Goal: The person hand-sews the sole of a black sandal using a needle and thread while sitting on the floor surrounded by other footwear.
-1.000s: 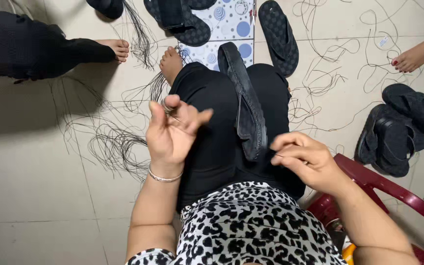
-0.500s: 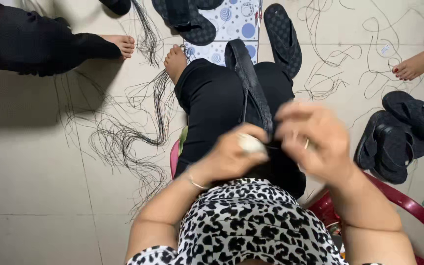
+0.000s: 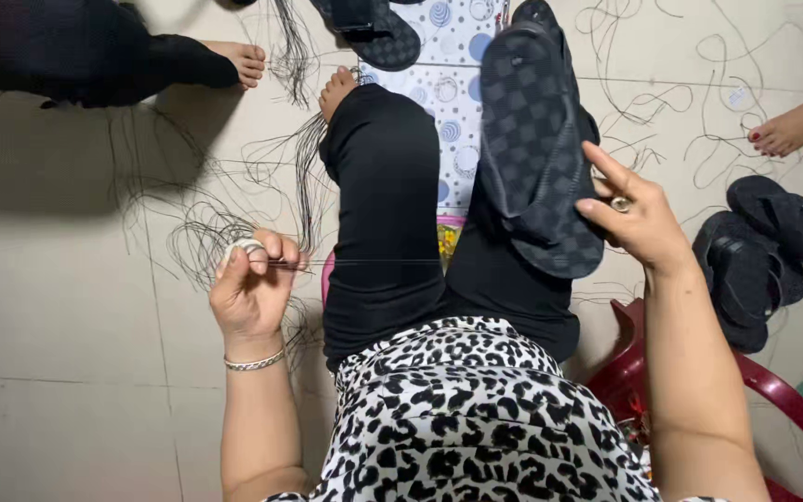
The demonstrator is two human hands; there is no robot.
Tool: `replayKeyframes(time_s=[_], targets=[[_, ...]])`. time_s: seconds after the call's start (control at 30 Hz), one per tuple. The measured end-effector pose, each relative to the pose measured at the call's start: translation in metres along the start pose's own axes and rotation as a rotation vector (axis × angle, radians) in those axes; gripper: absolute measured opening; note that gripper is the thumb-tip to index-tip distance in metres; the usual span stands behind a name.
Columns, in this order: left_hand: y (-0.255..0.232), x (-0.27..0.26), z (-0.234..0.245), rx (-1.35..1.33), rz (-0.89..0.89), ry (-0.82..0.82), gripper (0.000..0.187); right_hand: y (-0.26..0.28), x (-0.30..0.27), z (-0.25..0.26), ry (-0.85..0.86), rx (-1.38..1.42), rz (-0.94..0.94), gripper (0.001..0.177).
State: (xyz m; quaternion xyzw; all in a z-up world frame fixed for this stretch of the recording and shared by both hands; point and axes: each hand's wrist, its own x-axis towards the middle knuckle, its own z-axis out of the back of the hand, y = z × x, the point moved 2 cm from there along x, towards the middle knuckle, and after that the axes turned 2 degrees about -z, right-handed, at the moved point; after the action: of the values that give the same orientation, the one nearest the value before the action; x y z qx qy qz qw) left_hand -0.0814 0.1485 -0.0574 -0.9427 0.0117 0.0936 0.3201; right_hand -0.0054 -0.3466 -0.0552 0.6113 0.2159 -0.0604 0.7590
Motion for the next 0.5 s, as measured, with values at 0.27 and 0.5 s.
replayKeyframes(time_s=[0.27, 0.5], targets=[[-0.023, -0.015, 0.041, 0.373, 0.174, -0.332, 0.03, 0.039, -0.014, -0.014, -0.081, -0.304, 0.042, 0.062], [0.007, -0.029, 0.151, 2.176, 0.507, -0.41, 0.054, 0.062, 0.008, -0.078, 0.091, -0.989, 0.108, 0.066]])
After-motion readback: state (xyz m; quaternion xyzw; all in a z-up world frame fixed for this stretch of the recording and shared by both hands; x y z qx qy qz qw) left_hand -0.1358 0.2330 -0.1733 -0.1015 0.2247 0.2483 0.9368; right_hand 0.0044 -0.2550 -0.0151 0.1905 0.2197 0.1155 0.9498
